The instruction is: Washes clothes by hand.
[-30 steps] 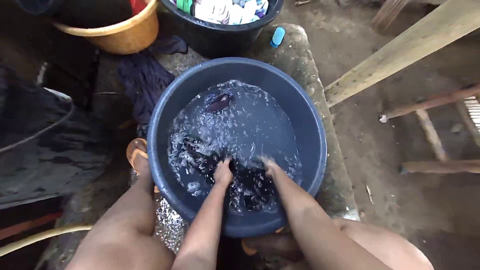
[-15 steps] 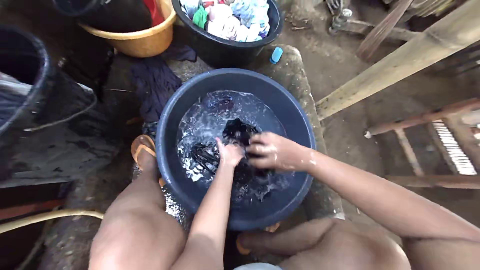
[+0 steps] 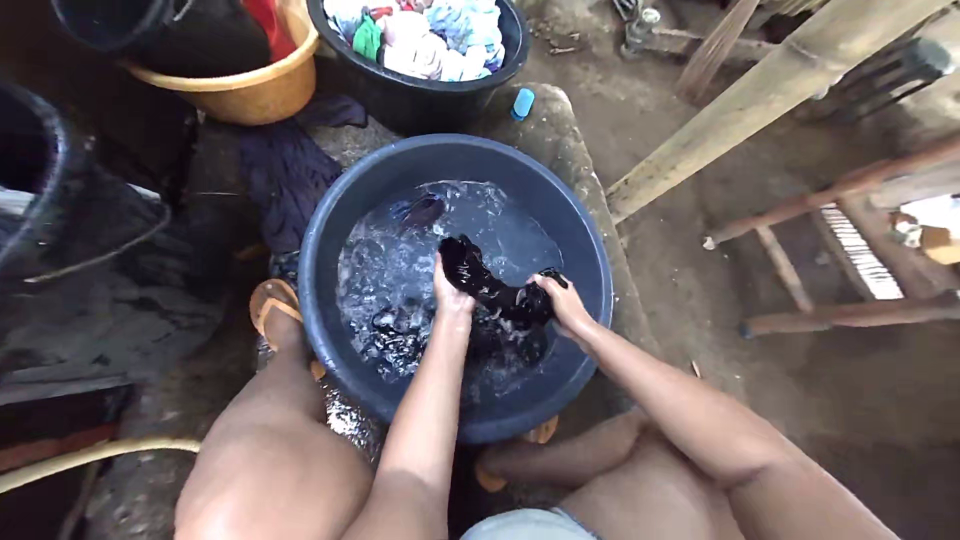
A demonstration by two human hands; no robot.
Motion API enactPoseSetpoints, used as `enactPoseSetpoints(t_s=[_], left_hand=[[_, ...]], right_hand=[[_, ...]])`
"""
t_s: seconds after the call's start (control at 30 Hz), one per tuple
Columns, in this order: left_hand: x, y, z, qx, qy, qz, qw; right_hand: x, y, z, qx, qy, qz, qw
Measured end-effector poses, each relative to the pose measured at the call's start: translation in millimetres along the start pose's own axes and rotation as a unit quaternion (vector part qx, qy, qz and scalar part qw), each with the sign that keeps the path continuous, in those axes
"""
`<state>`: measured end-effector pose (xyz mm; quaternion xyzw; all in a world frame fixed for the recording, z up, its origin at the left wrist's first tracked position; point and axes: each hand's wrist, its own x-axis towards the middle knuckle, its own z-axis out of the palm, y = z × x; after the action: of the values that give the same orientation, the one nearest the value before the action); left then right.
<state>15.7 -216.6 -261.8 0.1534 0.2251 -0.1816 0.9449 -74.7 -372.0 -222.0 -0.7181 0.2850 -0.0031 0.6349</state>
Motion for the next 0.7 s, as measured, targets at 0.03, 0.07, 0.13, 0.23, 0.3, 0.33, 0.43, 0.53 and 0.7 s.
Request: enactPoseSetpoints(t_s=[0.03,0.07,0.13,0.23,0.3,0.33,0.43,0.53,0.7], left_hand=[[0.3,-1.4,-3.2,-0.004,0.002,0.000,1.000],[-0.1,-2.4,-5.4,-0.006,0.001,-0.004,1.000],[-1.9,-3.6,-11.0,0.016,-0.023,-0.019,0.999],[8.1,4.3,-27.3,0.063,-0.012,-0.011,0.998],[25.4,22.7,-48.5,0.072,0.049,0.041,0.995],[33.4,35.9,-60.1,0.091,0.082,0.055,0.991],[48.0,66.5,-100.9,0.292,0.144,0.041,0.945],[53.3,68.2,-144.5,0.545,0.220,0.059,0.807],[40.0,54.5,-168.4,0.547,0.275,0.010,0.790]], right_hand=[[9.6,-0.6,7.9,0.010,0.003,0.066,0.998],[20.1,0.6,15.2,-0.002,-0.002,0.124,0.992],[42.6,5.2,28.4,-0.089,-0.037,0.193,0.976],[90.4,9.6,45.0,-0.226,-0.102,0.201,0.948],[131.2,25.6,58.8,-0.226,-0.088,0.147,0.959],[149.5,35.1,65.7,-0.190,-0.076,0.124,0.971],[170.0,66.8,83.6,-0.042,-0.076,0.149,0.985],[143.0,106.9,86.3,-0.023,-0.109,0.205,0.972],[97.0,137.4,83.0,0.036,-0.052,0.317,0.946]])
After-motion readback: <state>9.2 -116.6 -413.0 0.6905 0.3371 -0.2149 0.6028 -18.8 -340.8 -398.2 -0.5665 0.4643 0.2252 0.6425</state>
